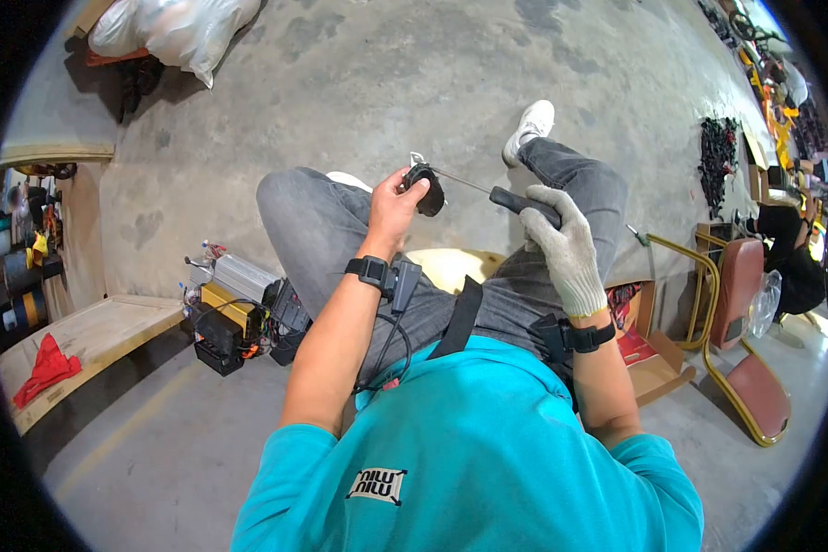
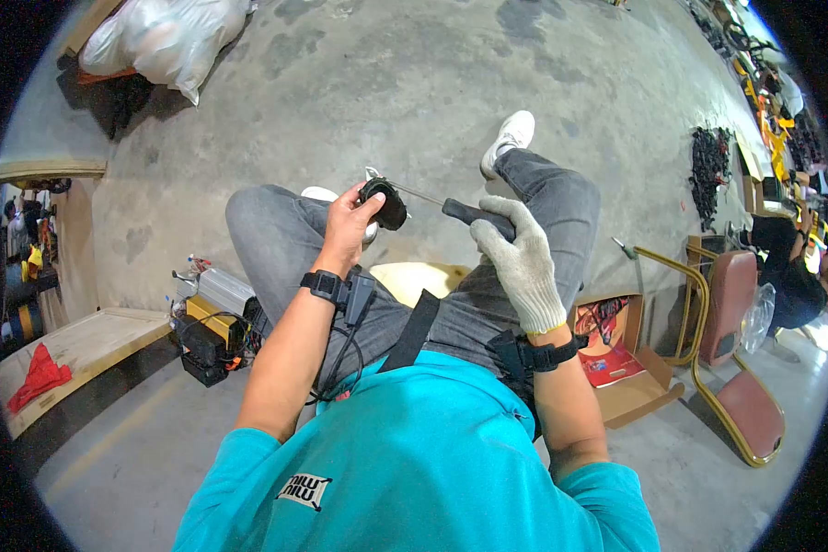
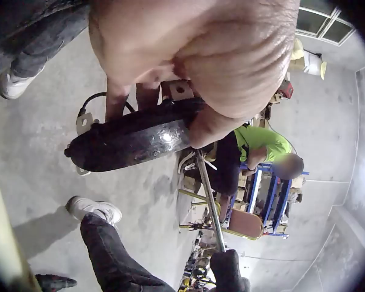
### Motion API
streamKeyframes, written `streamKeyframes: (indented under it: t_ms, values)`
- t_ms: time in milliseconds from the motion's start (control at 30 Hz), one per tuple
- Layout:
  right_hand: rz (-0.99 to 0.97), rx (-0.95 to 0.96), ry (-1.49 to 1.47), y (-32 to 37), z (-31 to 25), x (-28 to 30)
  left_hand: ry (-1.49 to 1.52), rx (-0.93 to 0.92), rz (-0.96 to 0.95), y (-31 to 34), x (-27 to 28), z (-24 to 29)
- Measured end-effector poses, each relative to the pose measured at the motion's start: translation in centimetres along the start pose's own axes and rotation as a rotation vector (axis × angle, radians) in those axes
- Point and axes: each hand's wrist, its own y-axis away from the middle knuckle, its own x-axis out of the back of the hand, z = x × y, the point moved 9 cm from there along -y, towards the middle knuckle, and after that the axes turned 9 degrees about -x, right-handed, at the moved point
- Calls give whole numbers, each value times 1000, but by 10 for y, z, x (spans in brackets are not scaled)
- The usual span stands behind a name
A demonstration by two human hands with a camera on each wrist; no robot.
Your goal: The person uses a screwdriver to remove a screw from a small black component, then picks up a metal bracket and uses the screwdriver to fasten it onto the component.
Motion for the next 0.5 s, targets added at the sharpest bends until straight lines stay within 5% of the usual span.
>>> streamKeyframes:
  t_ms: [500]
  values:
    - [5,-16,-78,-2,6,1,-25,8,-56,2,-6,3]
